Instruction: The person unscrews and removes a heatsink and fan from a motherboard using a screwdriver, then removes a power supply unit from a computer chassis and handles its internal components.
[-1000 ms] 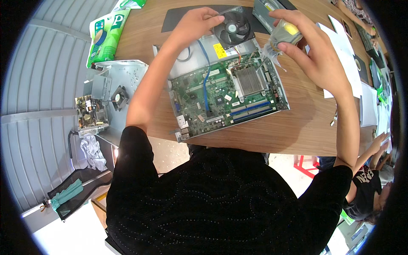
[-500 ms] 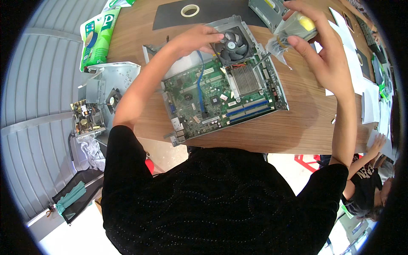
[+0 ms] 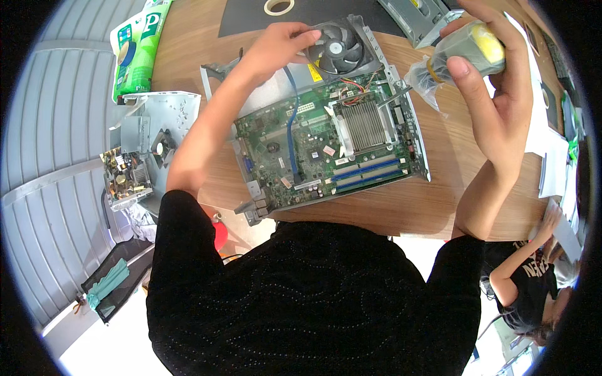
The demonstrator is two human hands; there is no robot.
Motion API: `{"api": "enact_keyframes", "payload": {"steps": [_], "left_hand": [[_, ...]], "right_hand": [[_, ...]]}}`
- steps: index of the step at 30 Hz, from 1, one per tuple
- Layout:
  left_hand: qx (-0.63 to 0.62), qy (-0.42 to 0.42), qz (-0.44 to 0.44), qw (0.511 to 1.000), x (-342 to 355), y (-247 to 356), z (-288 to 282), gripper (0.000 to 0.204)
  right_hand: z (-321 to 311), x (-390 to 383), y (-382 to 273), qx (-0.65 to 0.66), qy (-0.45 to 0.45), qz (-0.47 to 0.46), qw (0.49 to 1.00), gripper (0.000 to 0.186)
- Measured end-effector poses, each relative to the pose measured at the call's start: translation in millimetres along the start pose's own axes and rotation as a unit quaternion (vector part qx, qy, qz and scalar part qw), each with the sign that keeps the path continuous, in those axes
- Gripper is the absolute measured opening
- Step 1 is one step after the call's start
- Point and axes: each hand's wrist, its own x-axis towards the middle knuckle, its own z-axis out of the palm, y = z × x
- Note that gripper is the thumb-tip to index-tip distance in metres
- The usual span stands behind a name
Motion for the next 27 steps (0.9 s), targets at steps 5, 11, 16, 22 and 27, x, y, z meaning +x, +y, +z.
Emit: {"api": "enact_keyframes", "payload": {"steps": [5,11,16,22,27], "left_hand": [[0.027,-0.003,-0.017,0.999,3,-5,-3,0.047],[0.075,-0.008,-0.007,0.997,3,0,-3,0.046],[0.108,-0.005,0.016,0.994,4,-2,-3,0.042],[0.139,-0.022,0.042,0.989,6,-10,-1,0.038],[0.128,-0.024,0.023,0.991,6,-8,-2,0.038]], "right_hand": [[-19,8,10,0.018,-0.104,-0.056,0.993,0.06],[-39,15,8,0.003,-0.193,-0.07,0.979,0.06],[-39,12,11,0.006,-0.148,-0.061,0.987,0.054],[-2,11,-12,-0.05,0.006,0.024,0.998,0.051],[3,6,-14,-0.069,0.018,-0.019,0.997,0.051]]}}
